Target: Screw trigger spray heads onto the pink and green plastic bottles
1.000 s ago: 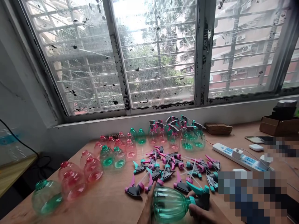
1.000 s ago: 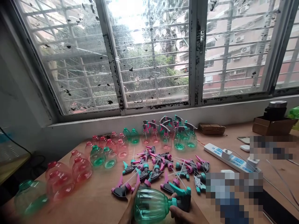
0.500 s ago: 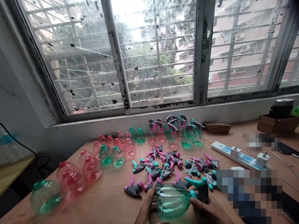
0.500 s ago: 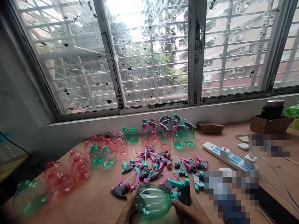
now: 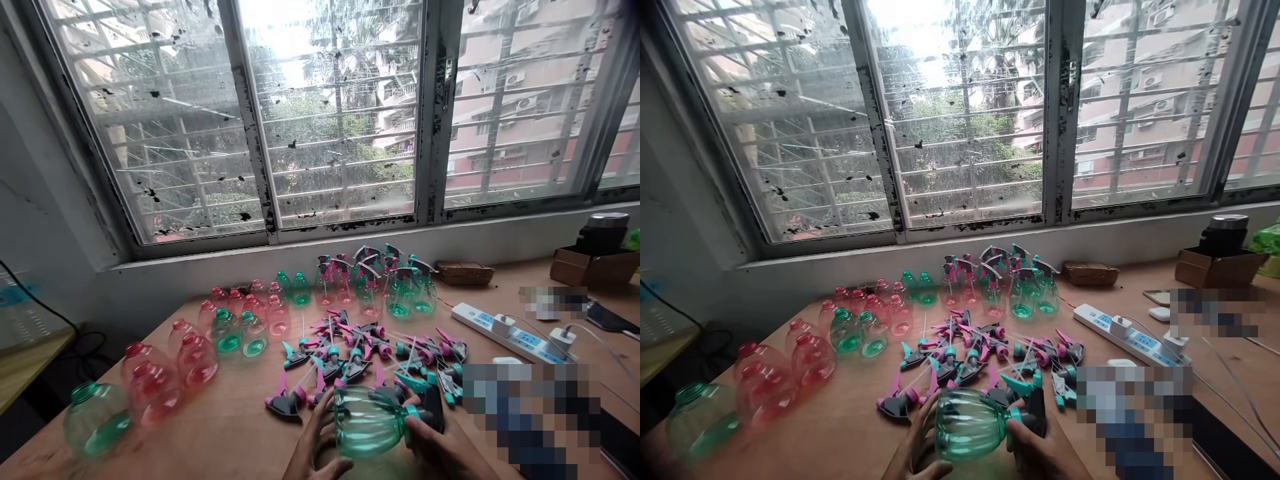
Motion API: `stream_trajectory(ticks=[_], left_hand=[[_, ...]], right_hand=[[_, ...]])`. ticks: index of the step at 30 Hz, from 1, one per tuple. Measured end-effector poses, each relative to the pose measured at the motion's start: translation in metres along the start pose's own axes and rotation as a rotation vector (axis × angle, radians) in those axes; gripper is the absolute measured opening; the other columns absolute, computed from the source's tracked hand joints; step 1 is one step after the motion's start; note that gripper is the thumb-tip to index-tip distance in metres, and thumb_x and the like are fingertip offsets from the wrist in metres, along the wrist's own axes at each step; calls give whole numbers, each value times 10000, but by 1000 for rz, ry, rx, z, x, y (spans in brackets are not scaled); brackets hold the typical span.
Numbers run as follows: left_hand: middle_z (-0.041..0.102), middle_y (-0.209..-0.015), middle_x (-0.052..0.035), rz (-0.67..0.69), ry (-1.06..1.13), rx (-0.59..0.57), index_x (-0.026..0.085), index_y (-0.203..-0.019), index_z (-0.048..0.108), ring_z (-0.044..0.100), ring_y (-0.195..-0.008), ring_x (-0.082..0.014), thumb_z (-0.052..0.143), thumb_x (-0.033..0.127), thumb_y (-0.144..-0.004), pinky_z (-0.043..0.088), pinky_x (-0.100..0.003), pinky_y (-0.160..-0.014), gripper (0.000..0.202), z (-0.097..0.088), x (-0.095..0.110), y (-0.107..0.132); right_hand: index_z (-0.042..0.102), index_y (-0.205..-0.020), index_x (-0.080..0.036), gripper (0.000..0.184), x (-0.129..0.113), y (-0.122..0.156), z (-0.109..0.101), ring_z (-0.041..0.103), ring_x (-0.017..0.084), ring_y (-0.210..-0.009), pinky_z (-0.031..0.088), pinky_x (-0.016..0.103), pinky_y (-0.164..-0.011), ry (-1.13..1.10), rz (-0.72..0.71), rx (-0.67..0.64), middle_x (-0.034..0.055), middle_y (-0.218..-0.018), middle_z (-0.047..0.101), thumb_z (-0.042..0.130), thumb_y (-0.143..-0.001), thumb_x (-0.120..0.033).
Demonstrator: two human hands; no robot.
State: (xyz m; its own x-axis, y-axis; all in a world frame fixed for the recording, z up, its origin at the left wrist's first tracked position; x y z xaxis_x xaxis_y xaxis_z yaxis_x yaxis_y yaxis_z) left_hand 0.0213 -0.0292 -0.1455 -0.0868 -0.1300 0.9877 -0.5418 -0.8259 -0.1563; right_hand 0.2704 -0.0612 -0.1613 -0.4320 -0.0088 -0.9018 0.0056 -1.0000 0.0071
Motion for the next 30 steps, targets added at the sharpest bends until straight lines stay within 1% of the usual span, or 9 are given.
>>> stream_trajectory(ticks=[5,7,10,15,18,21,24,27,30], left_hand=[[503,-1499,-112,-16,2,19,336,-1552,307,505,-1350,-377,881,500,-694,400,-486,-1170,1045,0,0,5],[480,-1527,-113,-45,-14,7,315,-1533,362,514,-1343,-380,851,525,-720,407,-481,-1166,971,-1,3,7],[397,-1590,-73,-40,-122,-4,346,-1500,417,489,-1373,-379,867,481,-719,396,-451,-1174,911,-3,4,7],[394,-1593,-98,88,-155,-66,379,-1588,99,516,-1363,-356,715,555,-848,404,-479,-1156,978,-2,-11,3],[338,-1625,-118,148,-136,-56,331,-1595,-18,386,-1464,-369,768,565,-795,297,-509,-1218,1146,-4,-25,3],[268,-1660,-131,115,-115,-58,295,-1596,111,255,-1528,-368,817,513,-766,252,-508,-1240,1111,-7,-31,3],[258,-1666,-119,61,-122,-72,313,-1569,250,257,-1524,-388,871,493,-706,300,-516,-1220,1079,-8,-28,1],[299,-1658,-98,84,-110,-100,363,-1590,104,312,-1506,-374,779,541,-794,264,-536,-1229,1059,-6,-20,0],[362,-1629,-106,87,-105,-137,347,-1587,-57,331,-1499,-362,722,541,-847,213,-552,-1240,1092,-3,-16,1]], right_hand=[[560,-919,-219,509,3,-1,-3,536,104,-420,423,212,-432,29,8,16,-30,-554,672,858,-687,-561],[559,-928,-222,502,4,-2,-4,543,105,-412,421,210,-424,43,4,17,-28,-555,679,849,-699,-562],[553,-925,-224,474,6,-2,-6,529,96,-397,403,201,-412,55,-7,24,-32,-550,679,820,-735,-566],[551,-923,-237,441,7,-3,-6,520,105,-391,390,206,-391,86,-47,-7,-46,-535,659,794,-762,-567],[580,-918,-230,434,7,-2,-6,523,114,-392,414,231,-401,98,-61,-19,-52,-525,638,797,-754,-568],[610,-1054,-226,523,4,0,-6,552,134,-418,426,255,-421,108,-51,10,-44,-563,647,808,-725,-581],[602,-1157,-227,610,2,1,-6,617,185,-497,455,285,-456,120,-28,50,-30,-609,655,811,-711,-587],[617,-1067,-229,548,2,1,-6,631,191,-515,447,275,-458,128,-38,53,-23,-627,662,827,-698,-576],[605,-934,-227,467,4,-1,-5,584,153,-451,421,252,-431,130,-50,17,-27,-597,660,820,-710,-575]])
Point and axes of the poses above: each hand's wrist, its own y-axis away from the middle knuckle, its own z-axis out of the palm, x = y × z, the point moved 2 cm from there along -y, towards the middle knuckle
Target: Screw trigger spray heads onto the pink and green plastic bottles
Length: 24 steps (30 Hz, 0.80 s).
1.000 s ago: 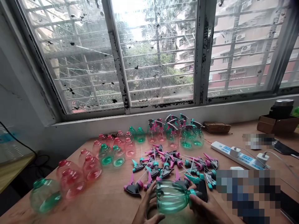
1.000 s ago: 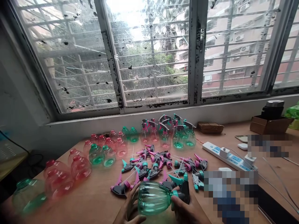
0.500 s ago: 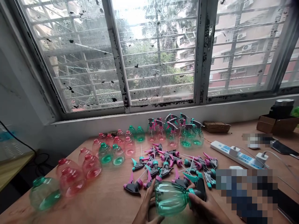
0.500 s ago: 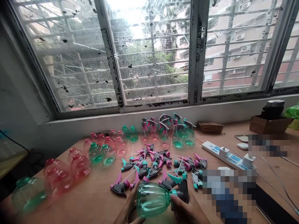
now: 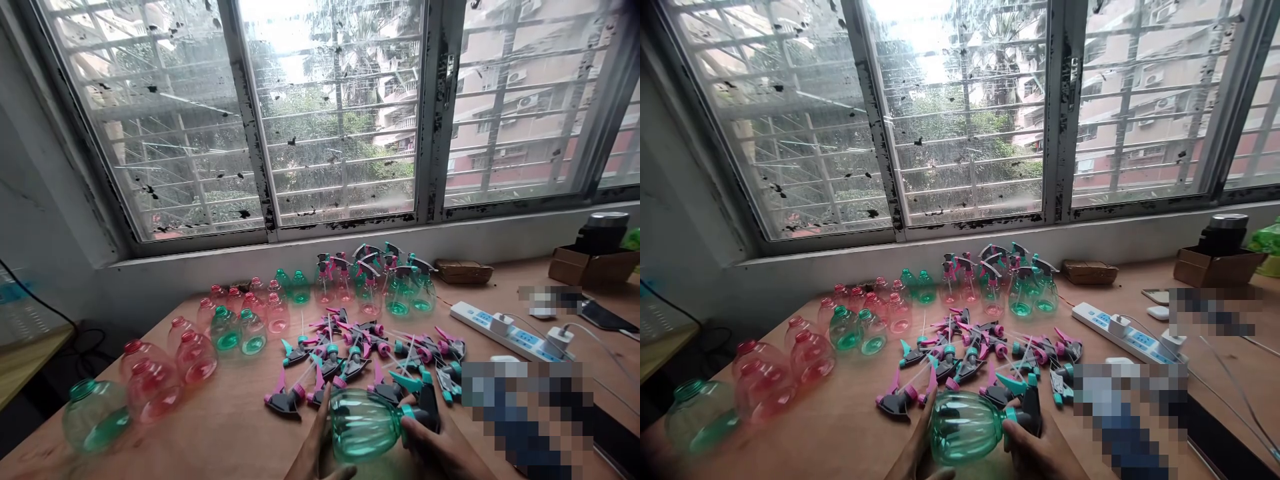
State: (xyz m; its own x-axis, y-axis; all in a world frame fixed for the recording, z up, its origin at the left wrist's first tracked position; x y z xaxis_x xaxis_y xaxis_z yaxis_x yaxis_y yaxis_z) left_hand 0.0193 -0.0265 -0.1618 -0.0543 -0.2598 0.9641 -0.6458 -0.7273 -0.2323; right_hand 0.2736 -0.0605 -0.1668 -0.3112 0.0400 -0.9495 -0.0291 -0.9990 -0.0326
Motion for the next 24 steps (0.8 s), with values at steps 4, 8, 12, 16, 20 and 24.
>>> stream_trajectory(ticks=[4,8,12,16,20,24], left_hand=[[263,-1666,-115,-5,58,10,320,-1596,-17,302,-1510,-368,754,552,-811,220,-535,-1242,1125,0,-1,3],[195,-1689,-60,28,95,34,396,-1566,201,333,-1493,-387,801,485,-793,373,-494,-1178,982,-2,-5,2],[303,-1658,-72,43,42,12,408,-1579,112,334,-1496,-375,764,487,-832,314,-512,-1204,995,-2,-6,1],[303,-1657,-105,-17,56,4,338,-1584,-79,310,-1510,-352,757,486,-840,227,-524,-1240,1129,1,-1,2],[303,-1658,-103,-35,73,-17,314,-1599,28,315,-1504,-372,739,555,-825,270,-514,-1228,1079,3,9,-1],[351,-1639,-88,-25,52,-3,337,-1596,27,335,-1491,-387,686,602,-844,293,-526,-1215,1034,3,13,-2]], right_hand=[[596,-912,-227,472,2,-1,0,576,148,-453,431,249,-434,-6,13,-3,-26,-587,668,849,-688,-556],[603,-926,-220,494,0,0,0,569,141,-467,427,252,-457,-12,28,5,-18,-606,680,866,-671,-552],[608,-937,-219,494,-2,1,2,542,132,-456,412,258,-464,-17,28,-14,-22,-595,668,841,-690,-577],[599,-936,-221,494,1,1,0,541,136,-463,398,255,-464,-13,32,-19,-27,-582,664,844,-688,-572],[601,-941,-219,512,3,0,-1,554,143,-500,390,244,-477,-2,38,-7,-20,-595,676,845,-677,-584],[594,-916,-226,497,-1,0,0,543,137,-468,390,246,-470,23,35,-7,-24,-574,675,817,-697,-613]])
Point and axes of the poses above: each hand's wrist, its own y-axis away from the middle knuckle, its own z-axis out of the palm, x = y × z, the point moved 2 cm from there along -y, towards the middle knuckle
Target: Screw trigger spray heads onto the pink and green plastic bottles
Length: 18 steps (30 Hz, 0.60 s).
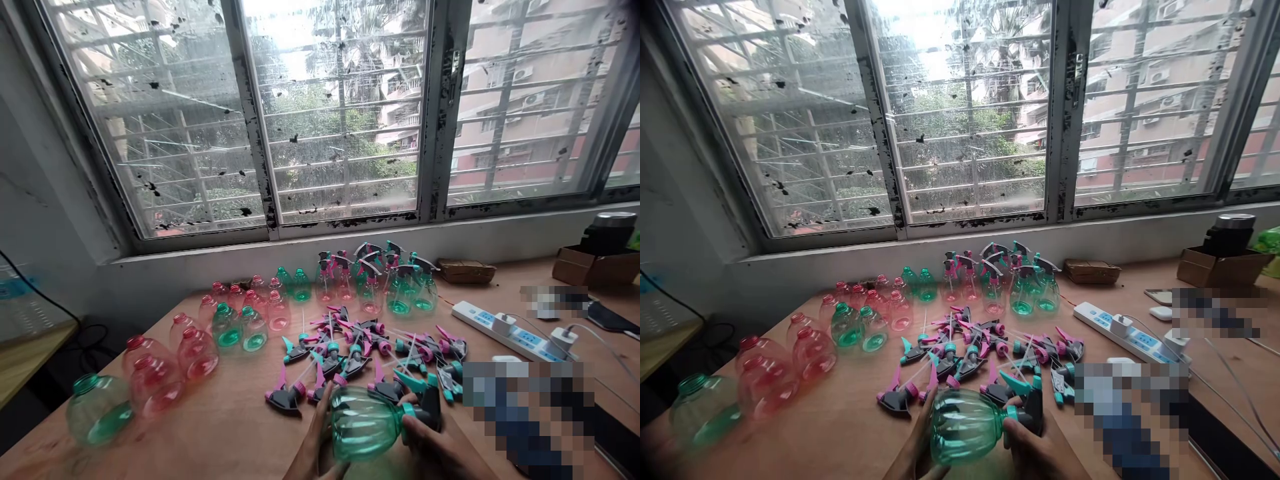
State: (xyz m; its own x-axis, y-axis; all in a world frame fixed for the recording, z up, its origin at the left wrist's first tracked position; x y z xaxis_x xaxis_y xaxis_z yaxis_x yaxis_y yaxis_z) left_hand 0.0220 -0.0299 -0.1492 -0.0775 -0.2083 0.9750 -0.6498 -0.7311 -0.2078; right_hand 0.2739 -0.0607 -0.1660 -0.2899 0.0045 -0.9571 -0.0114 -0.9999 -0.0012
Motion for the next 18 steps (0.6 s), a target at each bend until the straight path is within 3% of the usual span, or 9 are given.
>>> stream_trajectory(ticks=[5,10,14,16,18], left_hand=[[322,-1642,-130,3,24,34,303,-1594,-51,300,-1510,-372,776,545,-793,254,-526,-1229,1177,2,-5,3],[321,-1641,-128,-11,30,19,308,-1597,100,352,-1483,-379,760,572,-796,289,-531,-1217,1071,-1,-14,2],[328,-1633,-131,20,-20,25,317,-1598,7,404,-1453,-373,652,629,-857,343,-514,-1191,1031,-3,-19,2],[250,-1663,-130,33,-1,27,324,-1588,-78,364,-1477,-369,728,580,-824,333,-515,-1197,1140,-3,-18,2],[160,-1690,-121,25,43,18,323,-1590,-51,285,-1515,-367,793,527,-789,284,-519,-1223,1181,-2,-15,1]], right_hand=[[608,-924,-217,502,0,1,0,569,153,-490,399,262,-487,-11,7,6,-29,-586,658,833,-682,-596],[599,-956,-216,492,2,1,-2,594,161,-526,403,262,-513,-37,8,20,-19,-609,686,837,-704,-565],[601,-957,-208,491,0,1,-3,615,174,-551,408,270,-535,-16,5,18,-12,-607,700,829,-715,-569],[603,-953,-207,490,0,1,-3,615,174,-564,404,269,-544,-18,12,2,-15,-612,695,830,-713,-569],[604,-941,-207,501,0,1,-2,603,174,-559,397,271,-543,-2,17,-17,-12,-611,693,840,-695,-575]])
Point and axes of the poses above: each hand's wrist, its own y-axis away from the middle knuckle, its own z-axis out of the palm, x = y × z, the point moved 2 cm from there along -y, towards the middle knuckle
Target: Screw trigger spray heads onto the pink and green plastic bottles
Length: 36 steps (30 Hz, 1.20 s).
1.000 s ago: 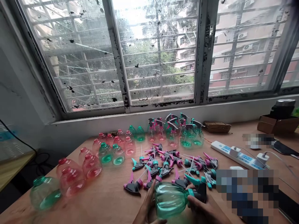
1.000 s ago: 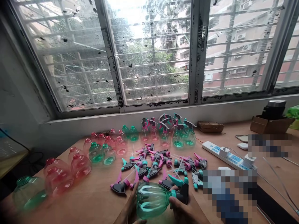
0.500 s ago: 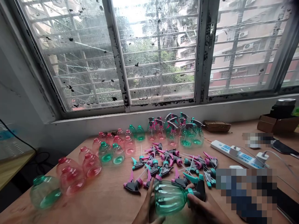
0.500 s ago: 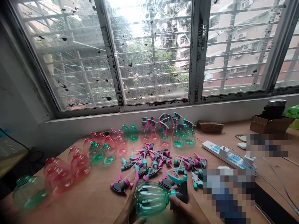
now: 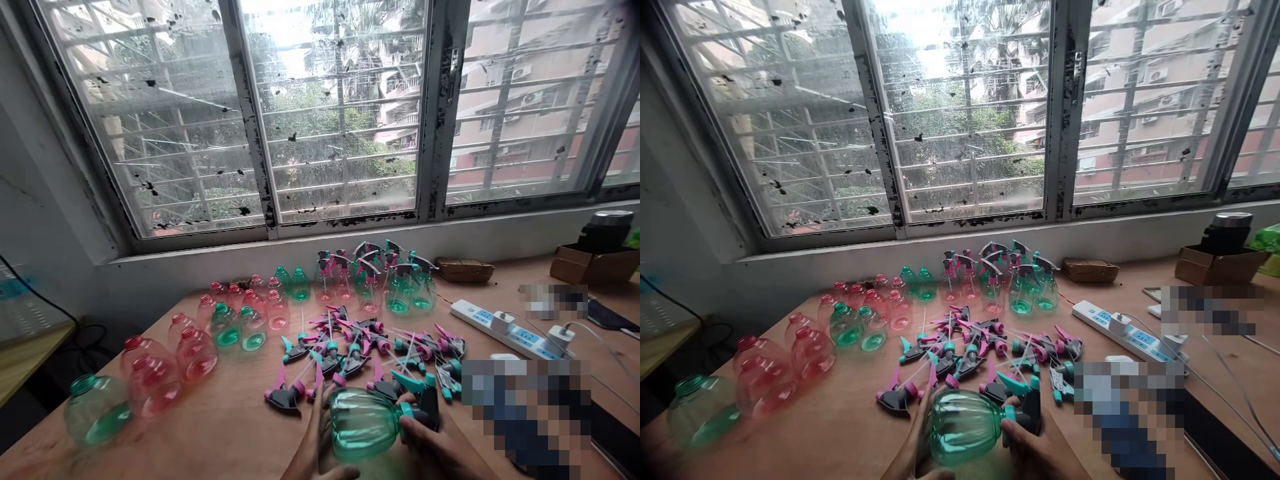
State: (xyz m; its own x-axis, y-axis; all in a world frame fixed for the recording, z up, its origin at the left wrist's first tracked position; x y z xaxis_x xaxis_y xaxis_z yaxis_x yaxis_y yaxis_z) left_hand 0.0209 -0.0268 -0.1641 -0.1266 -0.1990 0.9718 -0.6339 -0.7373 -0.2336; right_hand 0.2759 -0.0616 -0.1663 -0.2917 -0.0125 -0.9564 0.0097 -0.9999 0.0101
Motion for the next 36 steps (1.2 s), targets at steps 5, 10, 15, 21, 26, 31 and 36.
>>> stream_trajectory(ticks=[5,10,15,21,26,31,36], left_hand=[[253,-1669,-115,-15,-12,-9,318,-1582,169,213,-1539,-376,764,528,-817,251,-524,-1237,992,1,4,-1],[293,-1656,-124,-59,-56,-5,322,-1593,-39,320,-1502,-370,711,556,-854,280,-531,-1214,1078,2,5,0],[267,-1670,-121,-83,-45,-22,308,-1598,-10,231,-1536,-365,788,526,-796,166,-547,-1255,1152,2,9,1],[170,-1701,-88,-51,-116,-3,325,-1592,-53,207,-1541,-366,620,536,-925,261,-517,-1237,971,4,7,1],[227,-1683,-116,-51,-27,-12,323,-1588,-81,276,-1521,-369,787,516,-800,236,-526,-1245,1188,4,10,4],[258,-1675,-104,-71,4,-31,348,-1595,62,324,-1503,-366,787,467,-820,283,-513,-1231,1068,3,10,3],[368,-1630,-118,-8,-41,-12,351,-1589,-34,350,-1491,-363,735,533,-843,302,-520,-1215,1087,5,6,0]], right_hand=[[614,-930,-210,515,-3,1,3,608,192,-586,406,289,-579,4,-1,13,-3,-617,694,846,-671,-590],[614,-931,-216,505,-6,2,3,607,184,-586,404,282,-577,-20,2,21,-11,-610,693,844,-677,-587],[608,-954,-219,488,-4,2,1,574,161,-530,395,267,-519,22,0,-4,-8,-605,695,821,-711,-584],[593,-948,-226,457,-4,2,2,579,154,-517,397,255,-504,-22,0,-2,-14,-617,699,818,-733,-561],[585,-965,-216,493,-2,4,2,591,159,-513,382,245,-504,-62,25,26,-13,-601,700,851,-705,-539],[597,-943,-214,482,-3,3,3,575,156,-503,392,248,-491,-55,23,-1,-14,-603,682,835,-708,-562],[579,-942,-223,480,-5,1,4,556,140,-459,392,251,-474,-19,4,1,-26,-578,674,814,-726,-581]])
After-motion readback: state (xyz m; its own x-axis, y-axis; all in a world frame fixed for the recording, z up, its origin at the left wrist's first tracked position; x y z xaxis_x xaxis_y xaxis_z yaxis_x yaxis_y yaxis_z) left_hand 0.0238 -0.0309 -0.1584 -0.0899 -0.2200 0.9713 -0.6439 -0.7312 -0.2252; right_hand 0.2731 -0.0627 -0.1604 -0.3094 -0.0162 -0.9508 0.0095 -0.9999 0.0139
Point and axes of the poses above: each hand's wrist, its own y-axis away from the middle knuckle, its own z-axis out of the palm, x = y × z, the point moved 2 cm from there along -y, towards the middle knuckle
